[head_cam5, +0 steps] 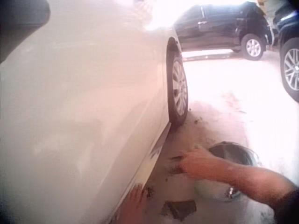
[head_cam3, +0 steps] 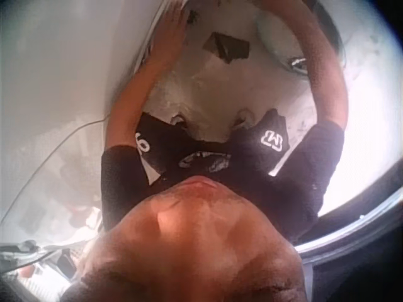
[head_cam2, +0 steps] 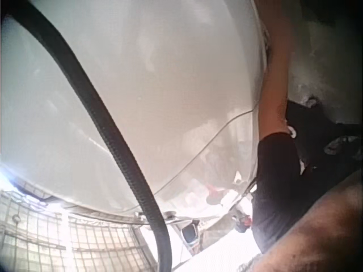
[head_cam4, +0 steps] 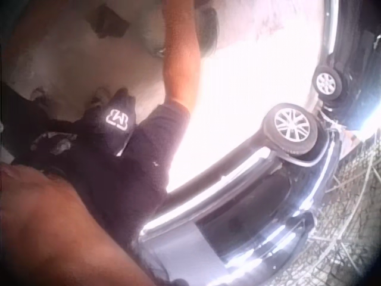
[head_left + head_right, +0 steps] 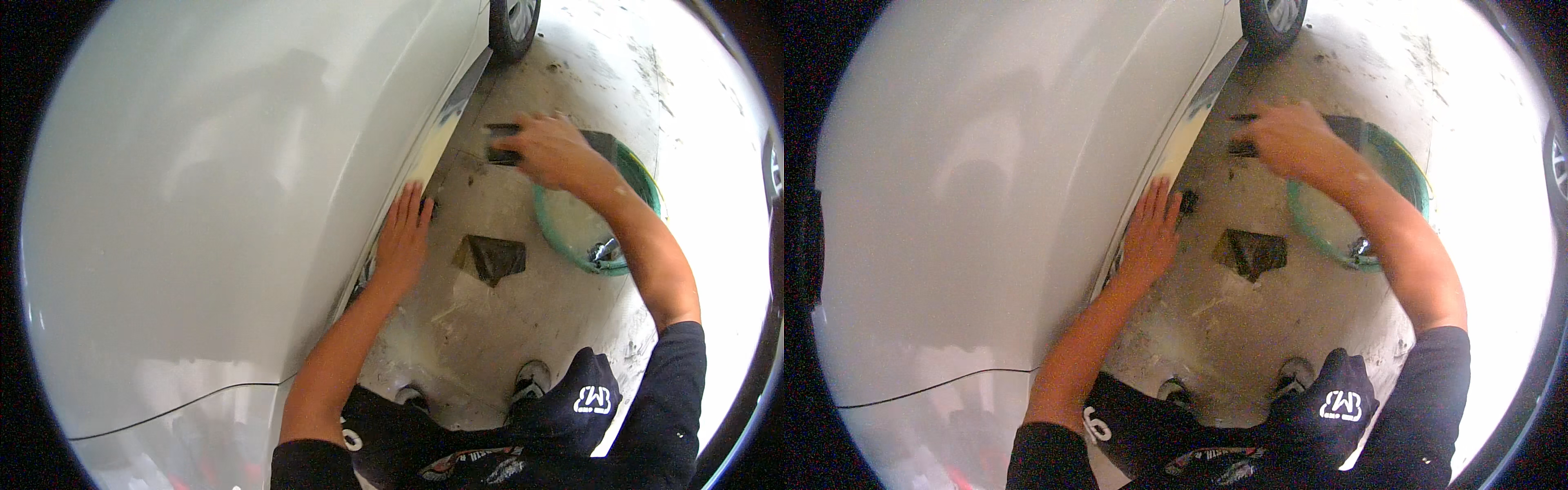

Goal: The person sands the lower side panel of a white car using a sanding block. They repeatedly rub the block along the surface and periodically dip it into a green bucket of water to clean it. The person works on a specific section of the car's body, maintaining a consistent sanding motion.

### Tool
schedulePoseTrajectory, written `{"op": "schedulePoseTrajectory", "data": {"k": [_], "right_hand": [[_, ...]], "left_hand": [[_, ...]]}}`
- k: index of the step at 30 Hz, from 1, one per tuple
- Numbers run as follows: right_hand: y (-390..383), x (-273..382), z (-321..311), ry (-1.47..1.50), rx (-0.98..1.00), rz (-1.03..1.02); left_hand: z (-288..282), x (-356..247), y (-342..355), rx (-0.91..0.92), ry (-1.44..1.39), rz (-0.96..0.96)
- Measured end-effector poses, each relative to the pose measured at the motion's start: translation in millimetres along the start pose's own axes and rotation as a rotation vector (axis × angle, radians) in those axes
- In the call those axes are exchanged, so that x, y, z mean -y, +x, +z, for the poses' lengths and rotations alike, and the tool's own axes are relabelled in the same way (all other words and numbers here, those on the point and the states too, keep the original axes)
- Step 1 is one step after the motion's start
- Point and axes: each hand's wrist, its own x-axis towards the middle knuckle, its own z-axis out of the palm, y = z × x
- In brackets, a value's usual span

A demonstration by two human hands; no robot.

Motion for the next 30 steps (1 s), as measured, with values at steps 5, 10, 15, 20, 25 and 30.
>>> {"op": "schedulePoseTrajectory", "data": {"k": [5, 10, 15, 20, 25, 30], "right_hand": [[36.9, 31.0, -8.7, -0.016, -0.196, -0.067], [-6.3, -17.8, 12.1, 0.076, -0.254, 0.091], [-70.5, -76.2, 70.4, 0.168, 0.030, 0.229], [-115.0, -100.4, 156.3, 0.105, 0.204, 0.250], [-124.7, -95.2, 212.9, 0.106, 0.385, 0.166], [-124.6, -81.5, 172.8, 0.056, 0.562, 0.265]], "left_hand": [[-6.6, 3.2, 131.4, 0.293, -0.205, -0.092], [-4.6, -7.7, 114.8, 0.005, -0.124, -0.026], [10.2, -0.6, 4.3, -0.025, -0.106, -0.056], [-24.2, -24.9, -80.1, 0.286, -0.031, -0.155], [-45.1, -35.5, -111.9, 0.382, -0.066, -0.176], [-20.6, -27.5, -59.5, 0.150, -0.056, -0.108]]}}
